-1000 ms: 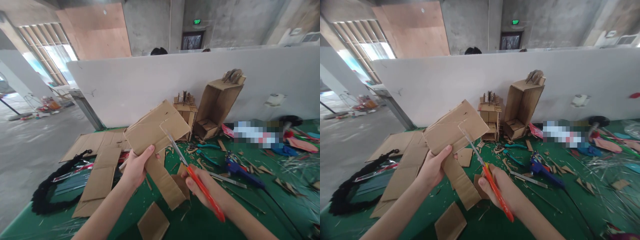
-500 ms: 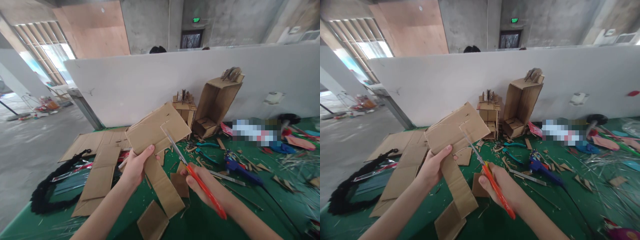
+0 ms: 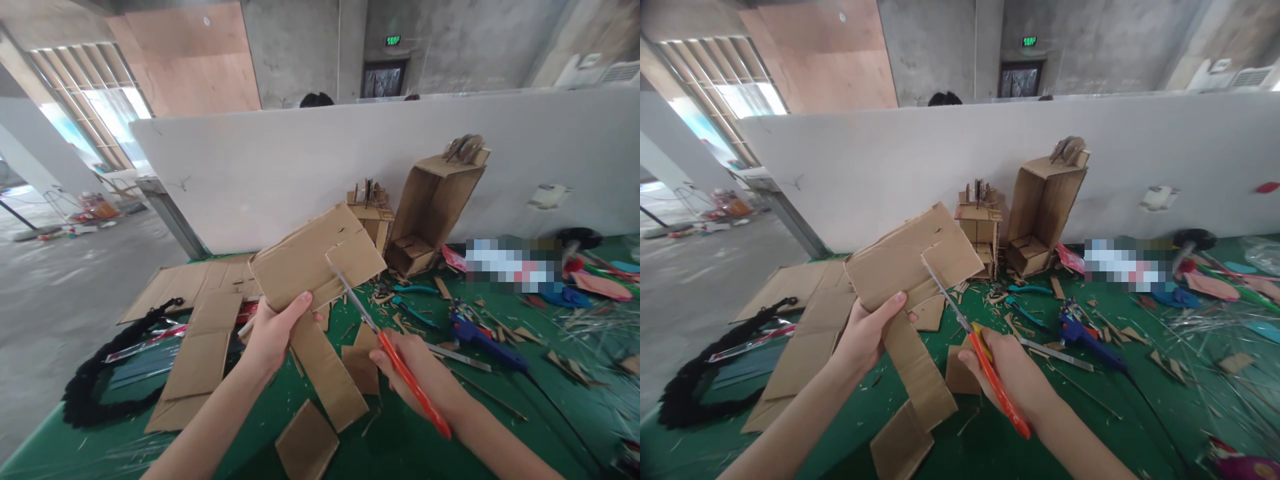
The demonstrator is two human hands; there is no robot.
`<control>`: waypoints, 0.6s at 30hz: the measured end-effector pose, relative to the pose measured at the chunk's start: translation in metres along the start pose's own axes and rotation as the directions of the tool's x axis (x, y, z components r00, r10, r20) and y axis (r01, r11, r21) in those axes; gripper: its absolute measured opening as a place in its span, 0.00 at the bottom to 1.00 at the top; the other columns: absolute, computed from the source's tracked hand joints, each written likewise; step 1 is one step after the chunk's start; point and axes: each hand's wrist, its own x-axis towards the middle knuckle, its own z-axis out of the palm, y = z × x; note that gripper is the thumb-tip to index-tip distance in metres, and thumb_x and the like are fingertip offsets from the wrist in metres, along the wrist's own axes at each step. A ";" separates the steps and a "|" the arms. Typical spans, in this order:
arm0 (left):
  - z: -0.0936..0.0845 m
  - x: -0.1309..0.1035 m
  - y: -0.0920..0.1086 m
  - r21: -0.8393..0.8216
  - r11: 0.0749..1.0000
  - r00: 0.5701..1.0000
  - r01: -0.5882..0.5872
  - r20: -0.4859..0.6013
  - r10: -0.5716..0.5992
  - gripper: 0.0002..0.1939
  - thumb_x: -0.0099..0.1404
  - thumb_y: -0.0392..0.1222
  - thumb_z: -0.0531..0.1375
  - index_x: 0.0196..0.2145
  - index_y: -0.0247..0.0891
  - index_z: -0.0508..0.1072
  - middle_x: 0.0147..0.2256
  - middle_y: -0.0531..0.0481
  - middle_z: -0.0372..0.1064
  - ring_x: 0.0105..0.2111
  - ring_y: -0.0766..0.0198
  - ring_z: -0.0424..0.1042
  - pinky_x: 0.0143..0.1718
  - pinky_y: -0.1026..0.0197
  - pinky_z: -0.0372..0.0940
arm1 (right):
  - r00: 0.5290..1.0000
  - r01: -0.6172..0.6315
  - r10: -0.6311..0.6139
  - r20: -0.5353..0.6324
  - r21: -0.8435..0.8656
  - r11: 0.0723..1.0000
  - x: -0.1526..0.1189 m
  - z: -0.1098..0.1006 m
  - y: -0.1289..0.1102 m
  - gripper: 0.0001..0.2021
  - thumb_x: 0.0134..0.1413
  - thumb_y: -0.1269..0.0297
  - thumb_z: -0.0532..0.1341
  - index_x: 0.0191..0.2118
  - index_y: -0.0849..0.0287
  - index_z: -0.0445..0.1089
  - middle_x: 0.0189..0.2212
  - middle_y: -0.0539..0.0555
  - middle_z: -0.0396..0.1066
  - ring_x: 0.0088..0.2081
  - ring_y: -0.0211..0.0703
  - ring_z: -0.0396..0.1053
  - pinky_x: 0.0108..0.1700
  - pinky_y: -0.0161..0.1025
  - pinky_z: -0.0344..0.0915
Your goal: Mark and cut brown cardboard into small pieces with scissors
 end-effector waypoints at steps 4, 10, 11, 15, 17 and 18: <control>0.000 -0.001 0.002 0.002 1.000 1.000 -0.010 0.003 0.010 0.14 0.48 0.42 0.68 0.32 0.35 0.73 0.26 0.51 0.73 0.19 0.65 0.70 0.20 0.63 0.69 | 1.000 0.017 -0.017 -0.024 -0.015 1.000 0.000 0.002 0.000 0.12 0.59 0.55 0.50 0.31 0.57 0.62 0.21 0.49 0.65 0.22 0.39 0.64 0.26 0.35 0.59; 0.002 -0.004 0.001 0.069 0.996 0.998 -0.064 0.034 0.061 0.13 0.49 0.43 0.67 0.31 0.35 0.73 0.23 0.51 0.72 0.18 0.64 0.70 0.20 0.63 0.68 | 0.995 0.097 -0.097 -0.009 0.011 0.995 -0.005 -0.003 -0.010 0.18 0.60 0.53 0.46 0.30 0.57 0.64 0.26 0.54 0.69 0.27 0.42 0.67 0.28 0.37 0.61; 0.002 -0.004 0.000 0.068 0.996 0.997 -0.063 0.039 0.061 0.12 0.50 0.43 0.67 0.31 0.35 0.73 0.23 0.51 0.72 0.18 0.64 0.70 0.20 0.63 0.68 | 0.995 0.103 -0.103 -0.013 -0.005 0.995 -0.006 -0.005 -0.012 0.19 0.60 0.52 0.45 0.29 0.57 0.64 0.27 0.54 0.69 0.27 0.42 0.67 0.28 0.37 0.61; 0.004 -0.007 -0.004 0.057 0.995 0.996 -0.078 0.048 0.075 0.12 0.50 0.43 0.67 0.31 0.35 0.73 0.25 0.51 0.72 0.19 0.64 0.71 0.21 0.62 0.69 | 0.997 0.066 -0.064 0.031 -0.072 0.995 -0.006 -0.011 -0.018 0.20 0.61 0.52 0.43 0.28 0.57 0.64 0.26 0.54 0.69 0.27 0.42 0.67 0.29 0.37 0.60; 0.004 -0.007 -0.005 0.056 0.996 0.996 -0.073 0.055 0.070 0.12 0.50 0.43 0.66 0.31 0.36 0.73 0.25 0.51 0.72 0.19 0.64 0.71 0.21 0.63 0.69 | 0.998 0.033 -0.028 0.058 -0.099 0.994 -0.004 -0.011 -0.018 0.20 0.62 0.54 0.43 0.25 0.56 0.62 0.23 0.52 0.67 0.24 0.41 0.66 0.27 0.36 0.58; 0.005 -0.007 -0.005 0.051 0.997 0.996 -0.066 0.058 0.063 0.12 0.50 0.43 0.66 0.32 0.36 0.73 0.24 0.52 0.72 0.20 0.64 0.71 0.21 0.63 0.69 | 0.998 0.024 -0.017 0.057 -0.116 0.993 -0.004 -0.010 -0.018 0.21 0.62 0.54 0.43 0.23 0.56 0.61 0.21 0.51 0.67 0.23 0.40 0.65 0.26 0.36 0.56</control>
